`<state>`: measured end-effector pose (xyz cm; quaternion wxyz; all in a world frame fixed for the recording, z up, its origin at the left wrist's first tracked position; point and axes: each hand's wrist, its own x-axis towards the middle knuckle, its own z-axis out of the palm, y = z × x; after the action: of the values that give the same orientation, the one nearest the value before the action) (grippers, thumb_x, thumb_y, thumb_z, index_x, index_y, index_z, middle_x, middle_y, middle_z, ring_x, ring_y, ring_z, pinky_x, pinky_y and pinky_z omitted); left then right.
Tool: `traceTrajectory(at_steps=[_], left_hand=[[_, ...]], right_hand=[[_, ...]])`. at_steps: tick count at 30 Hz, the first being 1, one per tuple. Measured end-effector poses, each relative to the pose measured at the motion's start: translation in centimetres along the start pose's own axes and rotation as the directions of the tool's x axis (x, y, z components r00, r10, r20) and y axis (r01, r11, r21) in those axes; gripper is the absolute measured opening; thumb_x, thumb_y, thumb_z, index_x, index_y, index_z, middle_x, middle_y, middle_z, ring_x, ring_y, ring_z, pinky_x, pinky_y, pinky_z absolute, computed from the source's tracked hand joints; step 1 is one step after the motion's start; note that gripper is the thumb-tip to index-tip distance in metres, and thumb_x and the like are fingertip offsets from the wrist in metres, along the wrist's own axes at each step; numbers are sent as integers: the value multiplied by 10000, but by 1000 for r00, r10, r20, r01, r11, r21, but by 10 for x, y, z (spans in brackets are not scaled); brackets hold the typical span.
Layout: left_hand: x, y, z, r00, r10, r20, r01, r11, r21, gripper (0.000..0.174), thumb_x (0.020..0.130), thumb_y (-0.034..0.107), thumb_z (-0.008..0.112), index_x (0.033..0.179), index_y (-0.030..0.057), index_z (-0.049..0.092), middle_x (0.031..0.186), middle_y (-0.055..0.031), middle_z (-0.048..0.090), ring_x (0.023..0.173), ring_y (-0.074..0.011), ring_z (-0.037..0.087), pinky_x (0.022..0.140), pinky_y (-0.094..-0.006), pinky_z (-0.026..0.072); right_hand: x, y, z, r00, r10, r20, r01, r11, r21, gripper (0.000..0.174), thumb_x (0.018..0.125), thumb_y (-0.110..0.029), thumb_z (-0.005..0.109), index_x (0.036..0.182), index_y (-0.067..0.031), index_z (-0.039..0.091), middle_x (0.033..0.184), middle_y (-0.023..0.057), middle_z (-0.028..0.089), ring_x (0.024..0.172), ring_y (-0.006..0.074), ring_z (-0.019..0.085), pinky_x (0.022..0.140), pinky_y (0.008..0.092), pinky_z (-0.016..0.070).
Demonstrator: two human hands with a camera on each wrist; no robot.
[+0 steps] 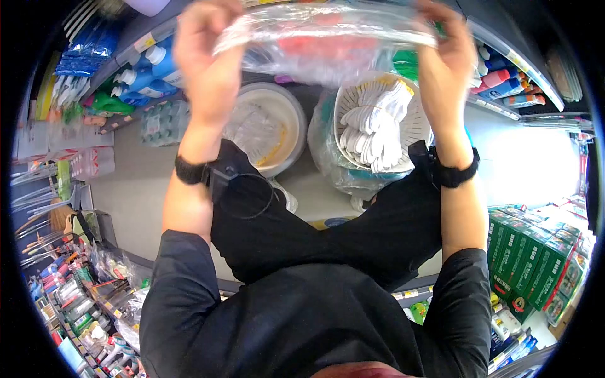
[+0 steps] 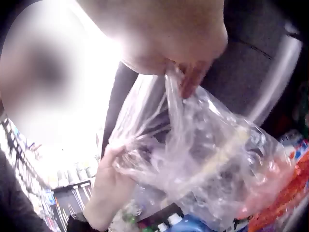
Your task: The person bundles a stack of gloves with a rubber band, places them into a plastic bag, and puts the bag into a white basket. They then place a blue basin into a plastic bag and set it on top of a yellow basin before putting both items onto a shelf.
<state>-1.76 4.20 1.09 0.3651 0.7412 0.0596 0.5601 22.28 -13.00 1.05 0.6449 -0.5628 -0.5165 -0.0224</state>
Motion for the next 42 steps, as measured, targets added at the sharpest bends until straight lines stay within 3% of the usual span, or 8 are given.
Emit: traceTrajectory(at_steps=[3,5,9,17,20,23,31,42], left_hand=[[3,35,10,919,339,-200,-337,940,46,212,833,-24,684,912,45,500,1050,-97,592,903,-165,575,806,-288,494],[3,31,-4,898,397,189,-435,746,503,181,778,-24,684,819,40,520,849,-86,562,785,-231,576,725,-349,477],[-36,-40,-20,718,-432,546,79,830,552,144,774,-65,587,887,18,555,829,-69,576,746,-227,562,702,-355,465],[-33,-26,-18,566,-769,298,800,599,24,161,847,-67,452,912,50,540,915,-10,589,842,-130,604,740,-271,506],[-35,-65,-56,499,-752,431,852,516,-84,112,914,7,468,968,78,536,881,5,570,882,-125,591,670,-252,429],[-35,-48,-40,714,-608,348,378,753,538,102,882,-3,460,946,17,537,805,-88,578,792,-189,584,732,-346,471],[-63,-27,-48,106,-841,531,30,536,843,327,967,301,507,1052,14,639,1130,-238,656,1071,-417,622,923,-473,489],[-47,-36,-60,617,-707,345,218,575,789,241,1004,219,517,960,-2,600,830,-180,647,762,-334,620,697,-401,467]], right_hand=[[2,-28,5,868,-479,-134,485,874,16,307,922,105,559,1224,60,527,1176,128,599,1052,165,587,950,284,493],[-9,-25,3,947,-307,94,317,939,-133,344,814,126,574,1136,3,581,1057,118,628,1006,225,624,868,314,508],[-36,30,-17,716,276,641,-62,940,-337,479,748,51,573,1215,-31,637,1084,150,663,933,299,633,829,365,528],[-22,34,-49,660,544,519,-595,800,-82,404,927,-214,681,1270,-9,623,1153,92,694,912,181,704,776,300,575],[-31,84,-85,219,862,456,-554,495,-670,358,958,-267,604,1180,11,643,1000,124,710,822,188,707,674,307,584],[-67,100,-84,-155,927,340,-343,273,-899,378,942,-308,594,1144,7,644,1004,118,698,845,184,688,717,313,582],[-115,118,-65,2,953,303,-801,183,-571,447,900,-317,675,1216,-8,608,1117,90,675,1017,193,653,861,338,556],[-112,105,-38,176,918,356,-874,312,-372,602,857,-322,791,1265,65,575,1108,144,692,933,211,692,812,338,584]])
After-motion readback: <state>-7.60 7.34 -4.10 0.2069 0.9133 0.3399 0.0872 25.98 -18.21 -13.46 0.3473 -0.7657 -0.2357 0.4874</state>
